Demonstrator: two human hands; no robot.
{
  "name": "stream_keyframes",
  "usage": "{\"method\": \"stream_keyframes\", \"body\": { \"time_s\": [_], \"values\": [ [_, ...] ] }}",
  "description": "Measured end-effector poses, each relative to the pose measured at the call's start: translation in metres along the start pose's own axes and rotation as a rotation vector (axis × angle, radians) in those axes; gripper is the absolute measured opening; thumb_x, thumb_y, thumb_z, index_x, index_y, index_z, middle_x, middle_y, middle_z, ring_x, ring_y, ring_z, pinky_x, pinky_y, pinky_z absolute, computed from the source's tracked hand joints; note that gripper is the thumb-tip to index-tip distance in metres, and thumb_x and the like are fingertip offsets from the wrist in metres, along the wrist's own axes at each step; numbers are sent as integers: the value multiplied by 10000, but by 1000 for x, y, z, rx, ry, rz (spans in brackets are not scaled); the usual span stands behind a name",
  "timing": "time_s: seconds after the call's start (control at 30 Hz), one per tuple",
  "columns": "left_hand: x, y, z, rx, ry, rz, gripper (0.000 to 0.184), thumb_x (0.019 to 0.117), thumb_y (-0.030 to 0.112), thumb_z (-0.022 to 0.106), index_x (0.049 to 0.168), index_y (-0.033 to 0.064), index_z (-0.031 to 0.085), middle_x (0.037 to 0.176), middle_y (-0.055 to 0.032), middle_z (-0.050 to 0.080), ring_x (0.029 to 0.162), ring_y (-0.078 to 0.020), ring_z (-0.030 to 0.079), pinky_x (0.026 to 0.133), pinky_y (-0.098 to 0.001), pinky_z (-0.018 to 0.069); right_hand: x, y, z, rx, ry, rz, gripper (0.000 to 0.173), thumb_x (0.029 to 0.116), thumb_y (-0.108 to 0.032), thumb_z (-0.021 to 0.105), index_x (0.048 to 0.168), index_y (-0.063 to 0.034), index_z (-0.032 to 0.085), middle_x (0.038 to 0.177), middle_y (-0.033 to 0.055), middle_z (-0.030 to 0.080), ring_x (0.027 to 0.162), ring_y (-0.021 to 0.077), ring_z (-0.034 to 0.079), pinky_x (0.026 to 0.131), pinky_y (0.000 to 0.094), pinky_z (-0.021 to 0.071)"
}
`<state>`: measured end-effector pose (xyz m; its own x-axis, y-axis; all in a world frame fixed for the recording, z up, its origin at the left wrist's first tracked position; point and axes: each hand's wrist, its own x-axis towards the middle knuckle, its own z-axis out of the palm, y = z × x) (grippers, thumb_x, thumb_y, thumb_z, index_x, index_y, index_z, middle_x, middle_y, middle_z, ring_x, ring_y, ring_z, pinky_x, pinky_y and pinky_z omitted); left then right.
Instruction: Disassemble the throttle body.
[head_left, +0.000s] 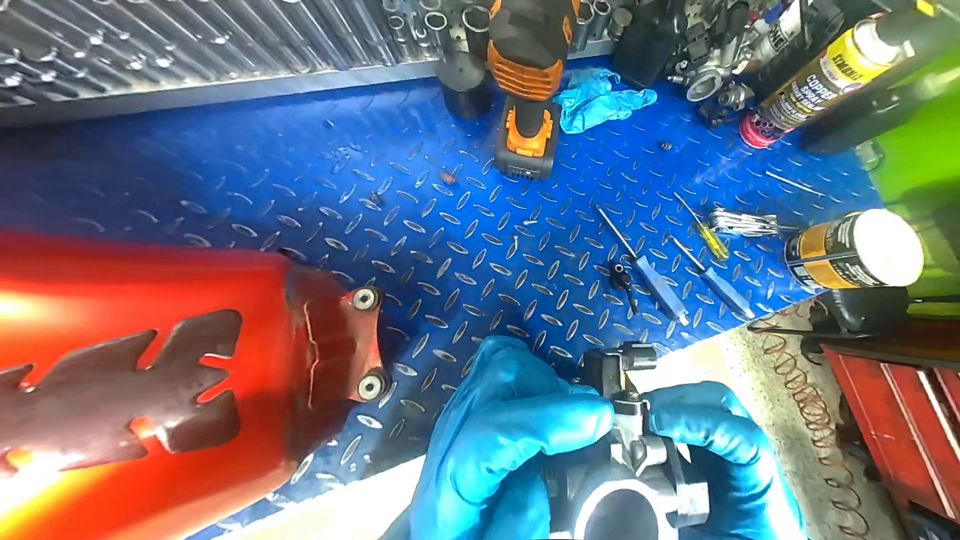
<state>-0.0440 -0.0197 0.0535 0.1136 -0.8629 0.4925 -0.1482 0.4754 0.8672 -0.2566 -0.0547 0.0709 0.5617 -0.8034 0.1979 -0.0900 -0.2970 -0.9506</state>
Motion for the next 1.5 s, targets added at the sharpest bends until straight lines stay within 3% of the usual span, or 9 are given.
{"method": "stream_keyframes", "body": {
  "time_s": [0.23,0.57,0.8,0.9,1.03,1.17,1.3,1.43,1.5],
  "values": [
    [-1,-1,0,-36,-19,-45,307,1041,370,443,1161,176,649,1040,40,648,1011,-69,604,921,-223,487,0,0,0,-22,5,6,520,864,-286,832,1289,-191,547,1256,-36,585,1223,21,548,1029,175,476],
    [1,3,1,31,-10,-5,258,1069,273,410,1099,173,646,1009,40,636,1005,-75,595,1004,-274,448,-1,4,1,-36,8,-27,503,874,-288,821,1284,-188,547,1244,-27,589,1207,29,557,1023,177,476],
    [-4,-4,5,-195,-58,-165,365,1053,437,434,1277,215,616,1165,81,630,1128,-30,579,964,-170,473,-3,2,-6,-50,53,-14,633,801,-260,886,1348,-207,571,1287,-52,597,1234,31,555,1044,199,488],
    [-7,-2,9,-132,-3,-216,320,1071,375,392,1216,219,631,1130,87,669,1088,-29,602,927,-173,492,-5,5,-7,-16,43,-2,667,763,-254,916,1350,-195,604,1236,-50,602,1182,22,567,1014,191,504],
    [-7,-2,7,33,-19,-104,306,1086,308,344,1197,173,595,1101,46,633,1070,-41,591,933,-178,487,-6,6,-8,10,18,-1,647,798,-266,893,1369,-199,596,1292,-62,589,1231,9,540,1050,187,476],
    [-4,-6,8,-212,-43,-162,317,1056,368,468,1307,223,597,1243,76,609,1198,-49,563,1012,-196,474,0,2,-9,-45,54,-39,603,861,-266,841,1410,-203,598,1387,-46,592,1305,65,535,1091,235,474],
    [-8,-18,5,-723,-119,-448,592,952,379,621,1498,208,470,1612,-26,390,1464,-207,392,1156,-370,404,2,2,-14,-124,72,-51,613,872,-242,827,1433,-174,591,1405,-16,587,1308,101,538,1101,256,477],
    [-13,-24,9,-798,-339,-570,792,962,527,585,1604,151,313,1553,-23,470,1355,-121,505,1120,-306,438,0,-8,-25,-233,-95,1,558,905,-271,785,1421,-182,591,1363,5,609,1291,84,534,1106,251,435],
    [-15,-21,3,-777,-478,-571,978,942,654,537,1612,39,176,1545,-94,443,1384,-148,466,1157,-333,408,1,-11,-29,-249,-246,-3,510,943,-269,742,1420,-166,592,1350,62,625,1263,139,554,1095,300,423]
  ]
}}
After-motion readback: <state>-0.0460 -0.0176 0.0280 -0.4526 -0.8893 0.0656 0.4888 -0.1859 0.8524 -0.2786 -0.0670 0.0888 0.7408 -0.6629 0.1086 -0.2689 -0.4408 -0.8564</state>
